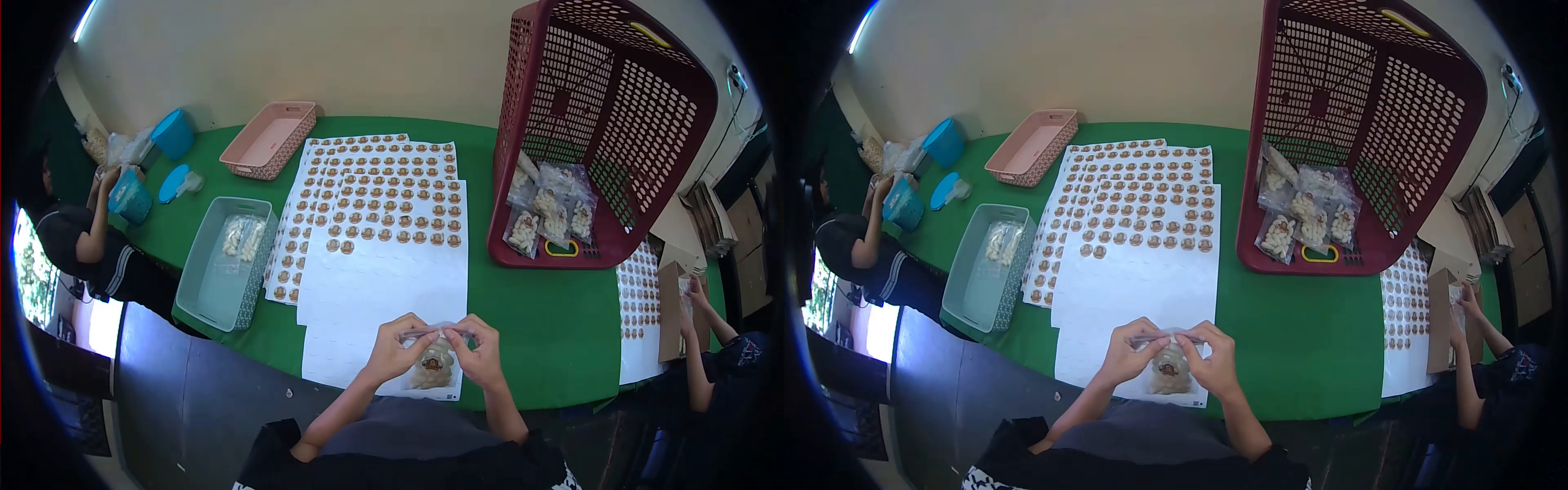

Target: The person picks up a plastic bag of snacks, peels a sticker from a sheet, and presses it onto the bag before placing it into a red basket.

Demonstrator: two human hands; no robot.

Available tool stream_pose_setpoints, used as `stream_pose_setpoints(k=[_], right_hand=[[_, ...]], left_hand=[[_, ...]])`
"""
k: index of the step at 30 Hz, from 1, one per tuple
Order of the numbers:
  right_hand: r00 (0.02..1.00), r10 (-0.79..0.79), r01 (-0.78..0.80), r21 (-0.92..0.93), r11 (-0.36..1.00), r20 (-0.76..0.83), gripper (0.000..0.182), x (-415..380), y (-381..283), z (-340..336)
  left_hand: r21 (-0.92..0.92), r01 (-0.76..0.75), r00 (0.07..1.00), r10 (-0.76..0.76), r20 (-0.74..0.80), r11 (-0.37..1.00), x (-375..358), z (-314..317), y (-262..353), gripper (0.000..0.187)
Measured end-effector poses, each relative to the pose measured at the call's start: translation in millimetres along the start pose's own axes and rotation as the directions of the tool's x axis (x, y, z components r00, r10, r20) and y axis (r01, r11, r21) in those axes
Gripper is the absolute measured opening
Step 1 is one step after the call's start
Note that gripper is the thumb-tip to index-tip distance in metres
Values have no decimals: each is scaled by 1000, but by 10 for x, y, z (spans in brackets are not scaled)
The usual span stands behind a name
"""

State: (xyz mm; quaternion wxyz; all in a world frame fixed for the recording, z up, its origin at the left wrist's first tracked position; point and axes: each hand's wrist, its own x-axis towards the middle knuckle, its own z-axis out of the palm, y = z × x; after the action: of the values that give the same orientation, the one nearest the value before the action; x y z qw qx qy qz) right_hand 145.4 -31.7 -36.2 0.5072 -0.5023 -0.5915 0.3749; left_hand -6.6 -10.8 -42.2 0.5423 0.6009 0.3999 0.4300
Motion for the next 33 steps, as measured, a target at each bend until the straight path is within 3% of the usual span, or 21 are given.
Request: stream_pose_setpoints(k=[2,10,12,15,17,19,21,22,24,26,28,29,31,33], right_hand=[[997,-33,28,-64,998,-72,8,15,-16,42],[997,-21,20,-9,1000,-76,7,-41,20,114],[996,-22,19,-37,999,-84,7,-30,45,92],[985,-39,28,-70,997,-166,7,22,74,36],[970,85,-73,60,996,-228,7,46,89,5],[970,116,-100,83,991,-212,7,39,138,-36],[998,-3,10,112,994,-58,7,35,81,-65],[998,-3,10,110,994,-59,7,31,21,-67],[997,-54,52,39,998,52,7,17,-94,-58],[998,-63,63,-29,998,6,7,14,-55,-76],[996,-78,74,-93,993,-35,7,35,-9,-97],[996,-19,18,-14,1000,-90,7,51,12,-115],[990,43,-34,68,997,-138,8,76,52,-136],[968,112,-82,137,987,-225,9,83,107,-142]], left_hand=[[-27,11,1000,-11,-9,1000,19,-2,-5,8],[-90,12,986,-26,-163,996,65,22,-151,13],[59,-6,988,15,-153,998,52,-12,-178,16],[-23,-59,998,58,-27,998,50,-57,-166,14],[-30,-97,995,97,7,995,58,-106,-99,11],[-39,-133,990,134,38,990,67,-138,-76,9],[38,-126,983,130,-130,991,88,-155,-100,7],[9,-136,970,135,-202,991,109,-149,-125,7],[8,-124,967,123,-223,992,133,-153,-172,7],[7,-114,963,112,-246,993,132,-148,-184,7],[-4,-85,979,82,-187,996,103,-155,-175,6],[-3,-84,979,82,-188,996,91,-171,-140,6],[47,-129,984,122,130,991,65,-202,-20,4],[58,-178,972,166,168,982,69,-191,30,2]])
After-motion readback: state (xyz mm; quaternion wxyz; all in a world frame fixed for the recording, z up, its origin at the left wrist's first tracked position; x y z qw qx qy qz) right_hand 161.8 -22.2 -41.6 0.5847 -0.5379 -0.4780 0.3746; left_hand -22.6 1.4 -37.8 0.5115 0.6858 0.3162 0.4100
